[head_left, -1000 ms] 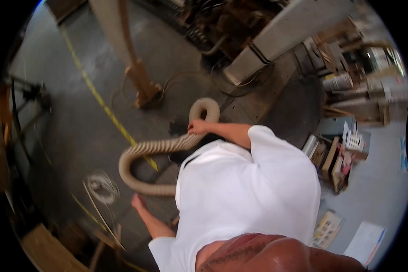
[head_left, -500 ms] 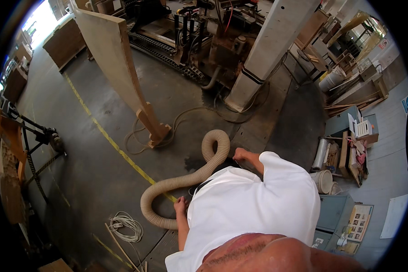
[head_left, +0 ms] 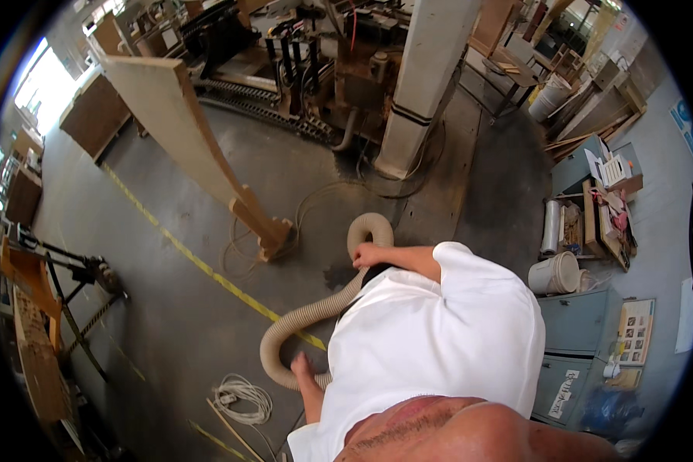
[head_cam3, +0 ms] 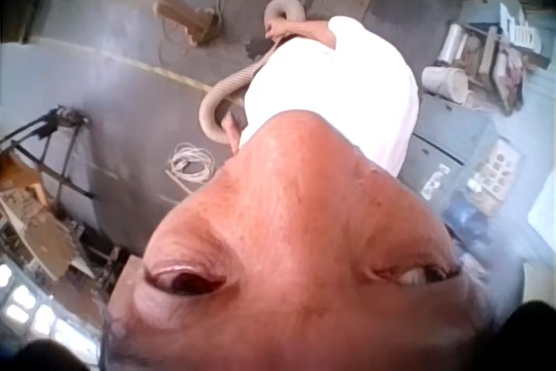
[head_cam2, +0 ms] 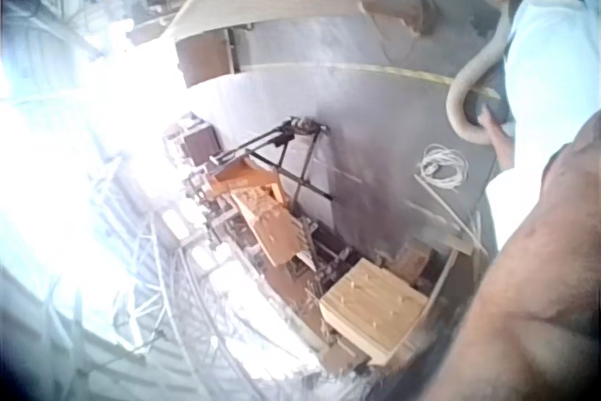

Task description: The person moves a wooden board and places it aside, then picks up a flexible hose and connects it to a machine. They use a red air blow gun to clear sawdust from the machine and surrounding floor area, then wipe a nearby surface with a white cloth.

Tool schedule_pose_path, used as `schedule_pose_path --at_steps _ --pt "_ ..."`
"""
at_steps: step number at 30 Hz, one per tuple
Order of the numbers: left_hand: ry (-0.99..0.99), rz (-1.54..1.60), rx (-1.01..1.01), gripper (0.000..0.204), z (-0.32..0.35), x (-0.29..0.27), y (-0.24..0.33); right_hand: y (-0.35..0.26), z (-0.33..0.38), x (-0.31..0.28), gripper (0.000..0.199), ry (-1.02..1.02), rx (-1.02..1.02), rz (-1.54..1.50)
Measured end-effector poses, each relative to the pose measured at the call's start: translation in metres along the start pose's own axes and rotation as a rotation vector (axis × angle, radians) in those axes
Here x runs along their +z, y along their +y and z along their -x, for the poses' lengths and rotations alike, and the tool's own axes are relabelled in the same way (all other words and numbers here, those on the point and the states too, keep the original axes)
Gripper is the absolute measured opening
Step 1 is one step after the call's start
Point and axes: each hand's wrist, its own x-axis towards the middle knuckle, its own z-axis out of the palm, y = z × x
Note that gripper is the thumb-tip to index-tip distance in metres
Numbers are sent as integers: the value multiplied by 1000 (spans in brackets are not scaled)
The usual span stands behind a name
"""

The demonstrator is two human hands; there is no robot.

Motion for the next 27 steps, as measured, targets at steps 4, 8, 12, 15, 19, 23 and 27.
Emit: schedule_pose_path --at_steps 4,8,12,15,19,23,27 --pt "62 -375 214 29 -7 51 6 54 -12 -18 27 15 30 168" --pt "106 -214 -22 22 -6 73 -19 74 -10 -33 29 42 126 230" --pt "220 -156 -143 21 25 90 -52 59 3 -35 35 -13 184 233" --pt "287 -76 -174 20 43 100 -64 54 -20 -26 34 -71 124 314" --pt "372 -124 -151 27 31 97 -105 27 -79 2 34 -268 27 413" --pt "505 -410 -75 44 13 138 -134 36 -185 56 37 -326 -150 575" --pt "559 -516 -94 59 -20 189 -155 47 -339 127 60 -349 -147 799"
